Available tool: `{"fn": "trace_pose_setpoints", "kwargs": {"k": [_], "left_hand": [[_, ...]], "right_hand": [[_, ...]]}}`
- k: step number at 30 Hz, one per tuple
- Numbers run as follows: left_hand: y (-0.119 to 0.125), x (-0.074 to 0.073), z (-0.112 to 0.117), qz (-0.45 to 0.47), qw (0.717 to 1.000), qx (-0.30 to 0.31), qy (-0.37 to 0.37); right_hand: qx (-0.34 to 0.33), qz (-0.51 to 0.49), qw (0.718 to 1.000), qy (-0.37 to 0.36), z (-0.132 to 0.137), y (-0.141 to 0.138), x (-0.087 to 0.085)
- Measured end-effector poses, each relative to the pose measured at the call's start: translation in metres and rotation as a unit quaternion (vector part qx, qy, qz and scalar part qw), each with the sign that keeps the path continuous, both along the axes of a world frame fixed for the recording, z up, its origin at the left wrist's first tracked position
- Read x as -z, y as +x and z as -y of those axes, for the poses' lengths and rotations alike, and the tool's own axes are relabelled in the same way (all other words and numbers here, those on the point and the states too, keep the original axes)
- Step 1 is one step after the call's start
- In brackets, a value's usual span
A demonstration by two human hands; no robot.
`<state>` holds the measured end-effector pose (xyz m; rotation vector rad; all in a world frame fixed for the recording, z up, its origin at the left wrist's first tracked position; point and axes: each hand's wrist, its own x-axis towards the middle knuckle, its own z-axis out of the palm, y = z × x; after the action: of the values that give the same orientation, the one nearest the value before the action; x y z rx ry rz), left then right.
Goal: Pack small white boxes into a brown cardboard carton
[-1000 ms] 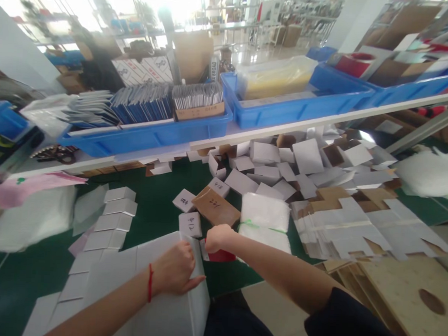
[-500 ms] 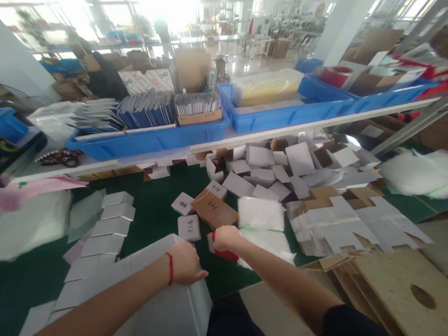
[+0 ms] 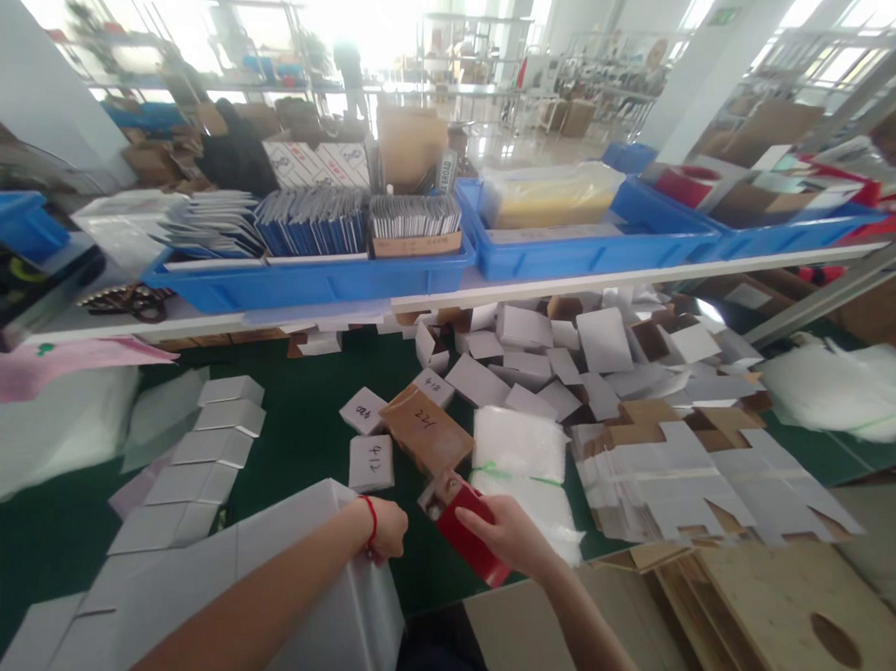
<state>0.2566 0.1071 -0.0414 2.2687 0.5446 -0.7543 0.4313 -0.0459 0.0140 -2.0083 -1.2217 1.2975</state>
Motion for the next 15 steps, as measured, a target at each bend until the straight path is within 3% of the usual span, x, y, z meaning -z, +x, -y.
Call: {"fn": "trace_pose_setpoints", "kwargs": {"k": [3, 6, 8, 10, 12, 15], "left_hand": [[0.003, -0.026, -0.002, 0.009, 0.991, -0.119, -0.062], [-0.009, -0.06, 0.004, 0.099, 0.959, -0.258, -0.064], [-0.024, -0.082, 0.013, 0.184, 0.908, -0.364, -0.096], [-0.041, -0.099, 0.027, 0.247, 0.84, -0.45, -0.176], [-0.059, -0.11, 0.043, 0.273, 0.785, -0.495, -0.253], [-0.087, -0.119, 0.066, 0.283, 0.726, -0.554, -0.294]], "right_hand": [[0.013, -0.084, 0.995, 0.042, 0.017, -0.002, -0.009], [0.005, -0.109, 0.993, 0.046, 0.026, -0.005, -0.023], [-0.029, -0.089, 0.995, 0.03, 0.026, -0.009, -0.035], [-0.078, -0.036, 0.996, 0.012, 0.023, -0.016, -0.049], [-0.13, 0.013, 0.991, -0.006, 0.017, -0.027, -0.064], [-0.208, 0.029, 0.977, -0.039, -0.001, -0.049, -0.09]]}}
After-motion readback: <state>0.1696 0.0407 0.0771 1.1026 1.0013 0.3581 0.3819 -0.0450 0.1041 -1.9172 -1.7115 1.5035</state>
